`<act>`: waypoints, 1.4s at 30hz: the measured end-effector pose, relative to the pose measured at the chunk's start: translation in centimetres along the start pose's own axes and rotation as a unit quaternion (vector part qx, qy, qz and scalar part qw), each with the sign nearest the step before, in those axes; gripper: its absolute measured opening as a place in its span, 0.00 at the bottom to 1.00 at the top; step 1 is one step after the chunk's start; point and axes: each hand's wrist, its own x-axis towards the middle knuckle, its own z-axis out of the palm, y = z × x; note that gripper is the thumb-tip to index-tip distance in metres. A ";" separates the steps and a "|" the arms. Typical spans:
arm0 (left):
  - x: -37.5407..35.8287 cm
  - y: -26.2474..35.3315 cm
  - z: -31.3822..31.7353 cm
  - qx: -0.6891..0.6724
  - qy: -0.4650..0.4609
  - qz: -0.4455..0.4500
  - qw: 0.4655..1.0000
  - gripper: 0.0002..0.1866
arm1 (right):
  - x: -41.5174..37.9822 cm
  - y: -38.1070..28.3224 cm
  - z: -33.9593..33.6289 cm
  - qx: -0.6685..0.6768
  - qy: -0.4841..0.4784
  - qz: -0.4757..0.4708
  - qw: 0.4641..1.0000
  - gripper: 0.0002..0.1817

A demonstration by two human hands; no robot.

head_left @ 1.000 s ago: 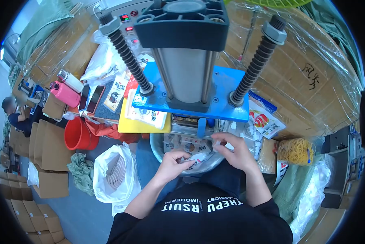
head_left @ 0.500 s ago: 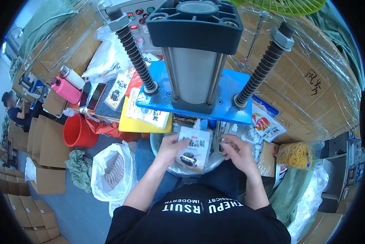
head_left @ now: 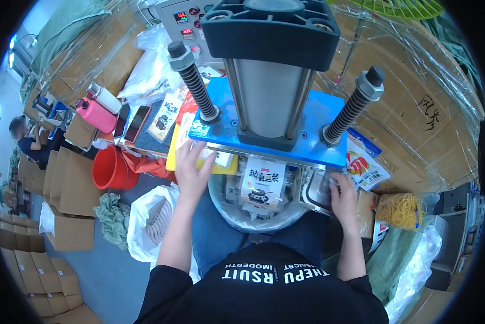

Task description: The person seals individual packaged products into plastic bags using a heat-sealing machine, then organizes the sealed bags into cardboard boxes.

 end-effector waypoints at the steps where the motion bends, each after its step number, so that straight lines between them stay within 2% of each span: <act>1: -0.3 -0.8 -0.5 0.004 0.000 0.003 1.000 0.15 | 0.0 0.4 -0.1 0.004 0.001 0.000 1.000 0.14; 3: -2.8 -2.7 -0.8 0.103 -0.142 0.156 0.972 0.18 | 0.0 1.2 -0.4 0.046 -0.010 -0.012 0.999 0.16; 4: -4.1 -3.5 -0.9 0.071 -0.125 0.144 0.979 0.19 | 0.3 1.1 -0.4 0.047 -0.008 -0.011 0.999 0.16; 5: -3.7 -3.9 -0.7 0.070 -0.127 0.151 0.978 0.19 | 0.4 1.0 -0.4 0.110 -0.017 0.002 0.994 0.15; 6: -3.9 -4.2 -0.8 0.047 -0.132 0.126 0.982 0.19 | -0.1 0.8 -0.4 0.171 -0.030 0.020 0.985 0.15; 7: -4.4 -4.4 -0.9 0.025 -0.133 0.096 0.986 0.18 | -0.5 0.7 -0.2 0.170 -0.035 0.023 0.985 0.15; 9: -2.9 -3.7 -0.3 0.019 -0.098 0.097 0.990 0.16 | -0.3 0.0 0.5 0.297 -0.050 0.111 0.947 0.13; 10: -2.3 -3.6 -0.1 -0.002 -0.093 0.059 0.994 0.15 | -0.2 -1.0 0.6 0.296 -0.055 0.106 0.948 0.13; 12: -1.7 -1.7 -0.2 -0.052 -0.052 0.010 0.997 0.14 | -0.3 -3.2 0.5 0.453 -0.063 0.174 0.872 0.11; 13: -1.8 -0.3 -0.8 -0.056 -0.058 0.001 0.997 0.15 | -0.7 -3.2 0.7 0.470 -0.098 0.158 0.863 0.11; 15: -2.8 2.4 -2.0 -0.075 -0.090 0.010 0.993 0.16 | -1.5 -4.1 1.1 0.451 -0.153 0.146 0.867 0.14; 16: -3.4 3.6 -2.2 -0.115 -0.129 0.018 0.985 0.15 | -1.6 -4.1 1.1 0.378 -0.179 0.126 0.900 0.13; 17: -3.8 4.7 -2.4 -0.152 -0.166 0.024 0.974 0.14 | -1.0 -5.3 0.5 0.374 -0.179 0.130 0.901 0.13; 18: -3.9 5.8 -2.7 -0.146 -0.223 0.028 0.963 0.11 | 0.2 -7.5 -0.6 0.313 -0.186 0.036 0.931 0.11; 19: -4.4 6.4 -2.4 -0.198 -0.244 0.016 0.949 0.11 | 1.2 -9.2 -1.1 0.251 -0.192 -0.060 0.947 0.09; 21: -4.9 6.6 -2.3 -0.271 -0.319 0.006 0.908 0.08 | 1.5 -10.5 -0.6 0.252 -0.210 -0.069 0.942 0.08; 22: -5.1 6.9 -2.5 -0.270 -0.317 0.010 0.909 0.08 | 1.2 -10.7 -0.1 0.283 -0.202 -0.060 0.936 0.09; 24: -6.1 7.7 -2.6 -0.390 -0.398 -0.198 0.807 0.07 | 0.0 -9.8 1.3 0.328 -0.173 -0.033 0.928 0.12; 25: -7.2 7.4 -2.0 -0.427 -0.408 -0.247 0.768 0.12 | -0.3 -9.3 1.9 0.327 -0.177 -0.034 0.928 0.12; 27: -7.8 7.3 -1.4 -0.405 -0.416 -0.248 0.775 0.12 | -0.9 -8.9 2.4 0.416 -0.123 0.077 0.898 0.10; 28: -8.0 7.3 -1.2 -0.384 -0.426 -0.245 0.782 0.12 | -0.5 -8.6 1.4 0.360 -0.118 0.063 0.923 0.13; 29: -7.9 7.5 -1.1 -0.386 -0.432 -0.244 0.778 0.12 | 0.2 -9.0 0.2 0.358 -0.114 0.069 0.924 0.13; 31: -7.3 7.9 -1.1 -0.352 -0.395 -0.169 0.832 0.10 | 1.3 -9.6 -1.8 0.275 -0.216 -0.001 0.937 0.18; 32: -7.2 7.8 -1.0 -0.353 -0.409 -0.158 0.826 0.11 | 1.5 -9.5 -1.9 0.264 -0.258 -0.020 0.929 0.21; 33: -7.1 7.8 -0.8 -0.356 -0.409 -0.156 0.826 0.11 | 1.3 -9.4 -1.5 0.261 -0.256 -0.020 0.931 0.21; 35: -7.3 7.6 -0.8 -0.393 -0.437 -0.209 0.782 0.12 | 0.2 -9.0 0.2 0.273 -0.216 -0.019 0.937 0.17; 36: -7.4 7.5 -0.9 -0.392 -0.433 -0.212 0.784 0.12 | -0.8 -8.5 1.4 0.310 -0.188 0.000 0.932 0.18; 37: -7.5 7.4 -1.0 -0.410 -0.459 -0.280 0.736 0.11 | -1.2 -8.0 2.2 0.312 -0.193 -0.002 0.930 0.18; 38: -7.7 7.4 -1.2 -0.425 -0.483 -0.345 0.683 0.10 | -1.5 -7.6 3.0 0.366 -0.207 0.057 0.905 0.20; 39: -8.1 7.3 -1.0 -0.422 -0.484 -0.347 0.683 0.10 | -1.8 -7.4 3.3 0.419 -0.218 0.117 0.874 0.22; 40: -8.5 7.3 -0.4 -0.456 -0.453 -0.348 0.683 0.09 | -1.8 -7.4 3.2 0.421 -0.217 0.119 0.873 0.22; 42: -8.4 6.7 0.4 -0.488 -0.400 -0.352 0.691 0.09 | -1.2 -7.4 2.3 0.360 -0.178 0.095 0.911 0.27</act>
